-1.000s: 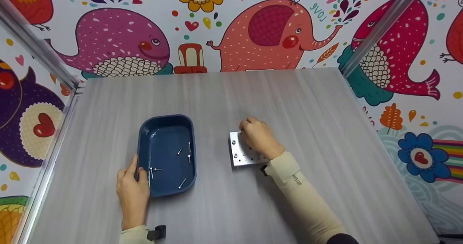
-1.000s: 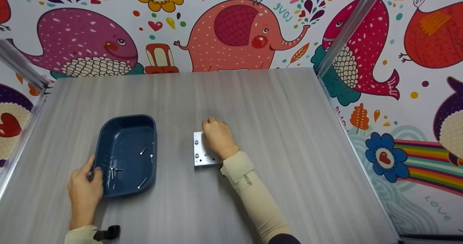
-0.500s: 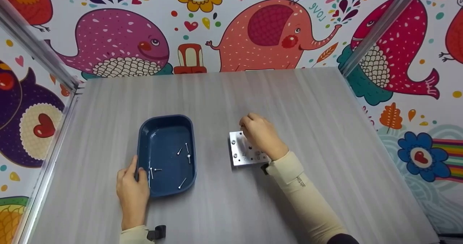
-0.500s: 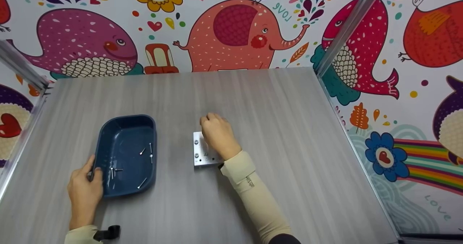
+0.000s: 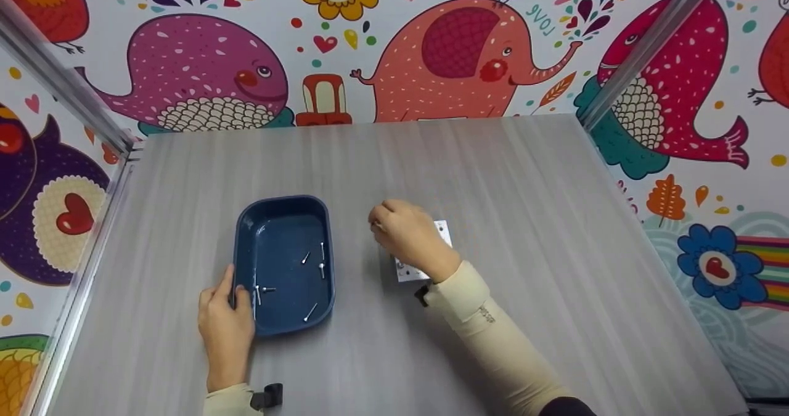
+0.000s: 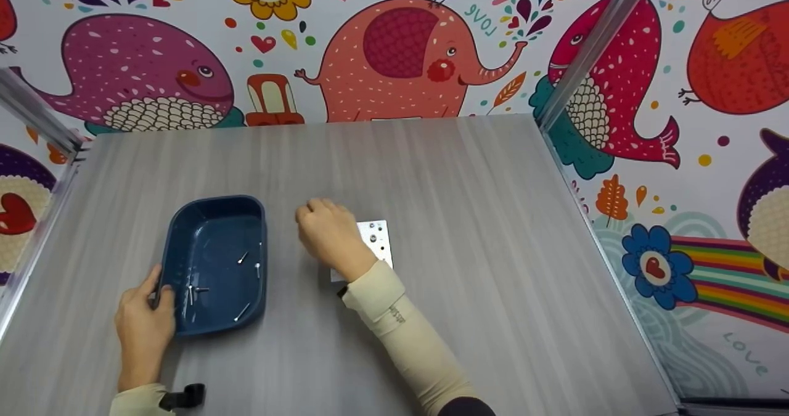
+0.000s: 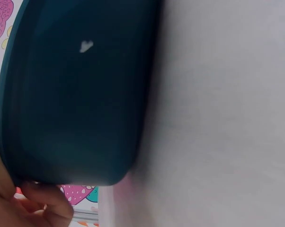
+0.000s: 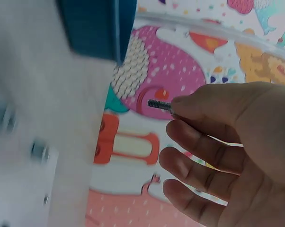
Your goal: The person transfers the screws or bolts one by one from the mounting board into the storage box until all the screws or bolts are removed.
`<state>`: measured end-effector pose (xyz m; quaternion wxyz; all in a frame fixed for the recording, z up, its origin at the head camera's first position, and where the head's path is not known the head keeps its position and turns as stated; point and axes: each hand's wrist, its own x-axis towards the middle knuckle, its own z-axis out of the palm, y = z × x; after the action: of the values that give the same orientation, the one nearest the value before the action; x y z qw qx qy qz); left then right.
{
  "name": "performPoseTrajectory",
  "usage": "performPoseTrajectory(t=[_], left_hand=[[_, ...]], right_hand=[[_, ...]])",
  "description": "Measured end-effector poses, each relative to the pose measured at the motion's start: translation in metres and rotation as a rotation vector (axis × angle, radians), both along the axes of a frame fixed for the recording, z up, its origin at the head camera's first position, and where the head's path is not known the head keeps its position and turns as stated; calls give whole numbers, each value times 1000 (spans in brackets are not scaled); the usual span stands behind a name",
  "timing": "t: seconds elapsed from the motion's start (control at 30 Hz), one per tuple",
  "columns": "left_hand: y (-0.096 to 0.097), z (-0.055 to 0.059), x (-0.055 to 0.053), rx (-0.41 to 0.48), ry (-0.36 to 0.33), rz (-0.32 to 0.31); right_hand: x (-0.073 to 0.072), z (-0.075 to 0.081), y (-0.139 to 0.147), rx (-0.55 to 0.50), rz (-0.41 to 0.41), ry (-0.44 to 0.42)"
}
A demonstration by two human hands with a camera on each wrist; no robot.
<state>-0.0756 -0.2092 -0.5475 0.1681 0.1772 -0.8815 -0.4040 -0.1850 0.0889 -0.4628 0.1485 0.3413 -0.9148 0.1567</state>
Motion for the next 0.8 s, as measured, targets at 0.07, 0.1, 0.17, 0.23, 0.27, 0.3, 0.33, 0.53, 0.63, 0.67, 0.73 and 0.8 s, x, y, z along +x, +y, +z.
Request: performPoseTrajectory(t=[0.07, 0.1, 0.17, 0.23, 0.27, 0.3, 0.33, 0.53, 0.63, 0.67, 0.73, 0.8], left_hand=[[0, 0, 0, 3, 5, -3], [0, 0, 0, 3, 6, -4], [0, 0, 0, 4, 10, -5], [-1, 0, 0, 7, 11, -3], [-1, 0, 0, 8, 10, -1], [0, 0, 1, 10, 9, 1], [0, 0, 1, 12, 9, 2], [1, 0, 1, 24, -2, -3], [0, 0, 1, 26, -6, -1], [0, 0, 1, 26, -6, 1], [0, 0, 1, 27, -4, 2], [0, -1, 1, 28, -2, 2]], right_hand=[[4, 2, -12, 10, 26, 2], [6, 3, -18, 16, 37, 3], [11, 5, -30, 31, 53, 5], [18, 5, -42, 51, 71, 14], [21, 5, -49, 61, 82, 20], [24, 6, -55, 73, 92, 25], [27, 6, -60, 87, 102, 28], [41, 1, -80, 163, 146, 34], [45, -3, -83, 176, 158, 51], [46, -5, -83, 178, 162, 57], [48, -10, -84, 179, 169, 69], [49, -15, -84, 181, 171, 76]])
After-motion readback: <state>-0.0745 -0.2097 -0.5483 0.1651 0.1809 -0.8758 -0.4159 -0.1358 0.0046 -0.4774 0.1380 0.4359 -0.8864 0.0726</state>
